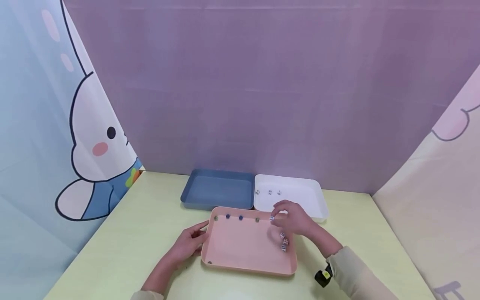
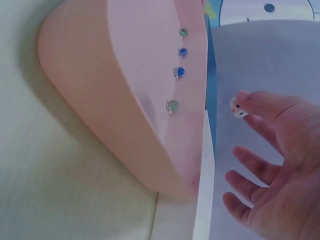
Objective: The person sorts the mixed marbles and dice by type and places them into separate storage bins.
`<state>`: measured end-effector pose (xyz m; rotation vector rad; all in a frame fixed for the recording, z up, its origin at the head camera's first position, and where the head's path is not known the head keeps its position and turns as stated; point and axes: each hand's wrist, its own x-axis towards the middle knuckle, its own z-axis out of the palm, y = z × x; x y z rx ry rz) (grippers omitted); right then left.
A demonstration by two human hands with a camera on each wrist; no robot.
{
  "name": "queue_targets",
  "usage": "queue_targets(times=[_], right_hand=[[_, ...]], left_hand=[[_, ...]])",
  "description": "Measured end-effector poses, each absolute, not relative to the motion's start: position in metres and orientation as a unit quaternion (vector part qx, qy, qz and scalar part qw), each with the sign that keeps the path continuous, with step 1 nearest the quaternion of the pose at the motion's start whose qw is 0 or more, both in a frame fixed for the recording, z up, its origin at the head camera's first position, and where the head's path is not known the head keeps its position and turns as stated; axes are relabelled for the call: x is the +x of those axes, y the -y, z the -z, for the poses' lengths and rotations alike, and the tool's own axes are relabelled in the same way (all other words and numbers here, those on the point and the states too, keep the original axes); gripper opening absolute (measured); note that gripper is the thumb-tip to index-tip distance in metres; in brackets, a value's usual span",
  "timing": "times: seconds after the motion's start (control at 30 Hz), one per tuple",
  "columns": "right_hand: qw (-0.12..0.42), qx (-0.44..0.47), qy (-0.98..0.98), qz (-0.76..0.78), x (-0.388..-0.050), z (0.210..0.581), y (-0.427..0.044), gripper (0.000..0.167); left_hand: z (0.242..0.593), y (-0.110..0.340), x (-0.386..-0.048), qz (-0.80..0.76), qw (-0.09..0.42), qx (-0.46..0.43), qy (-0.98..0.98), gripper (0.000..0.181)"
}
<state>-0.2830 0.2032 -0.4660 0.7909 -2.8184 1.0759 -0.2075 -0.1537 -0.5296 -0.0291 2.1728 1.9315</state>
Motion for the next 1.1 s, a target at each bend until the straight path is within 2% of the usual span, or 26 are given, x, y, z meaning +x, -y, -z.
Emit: queue_targets(times=[0.13, 0.37, 0.87, 1.1], right_hand=[[0.016, 0.228, 0.893, -0.387, -0.291, 0.471, -0.206, 0.008], [0.028, 0.202, 0.878, -0.434, -0.305, 0.482, -0.218, 0.008], [0.029, 0.14, 0.84, -0.524, -0.33, 0.493, -0.236, 0.02], [0.013, 0.112, 0.835, -0.539, -0.342, 0.492, -0.236, 0.024]], left_hand=[[0.528, 0.154, -0.208, -0.662, 0.105, -0.008, -0.743, 0.05], [0.532, 0.151, -0.209, -0.669, 0.113, -0.012, -0.735, 0.051], [0.539, 0.151, -0.207, -0.678, 0.119, -0.019, -0.725, 0.051], [0.541, 0.148, -0.21, -0.673, 0.103, -0.022, -0.732, 0.049]])
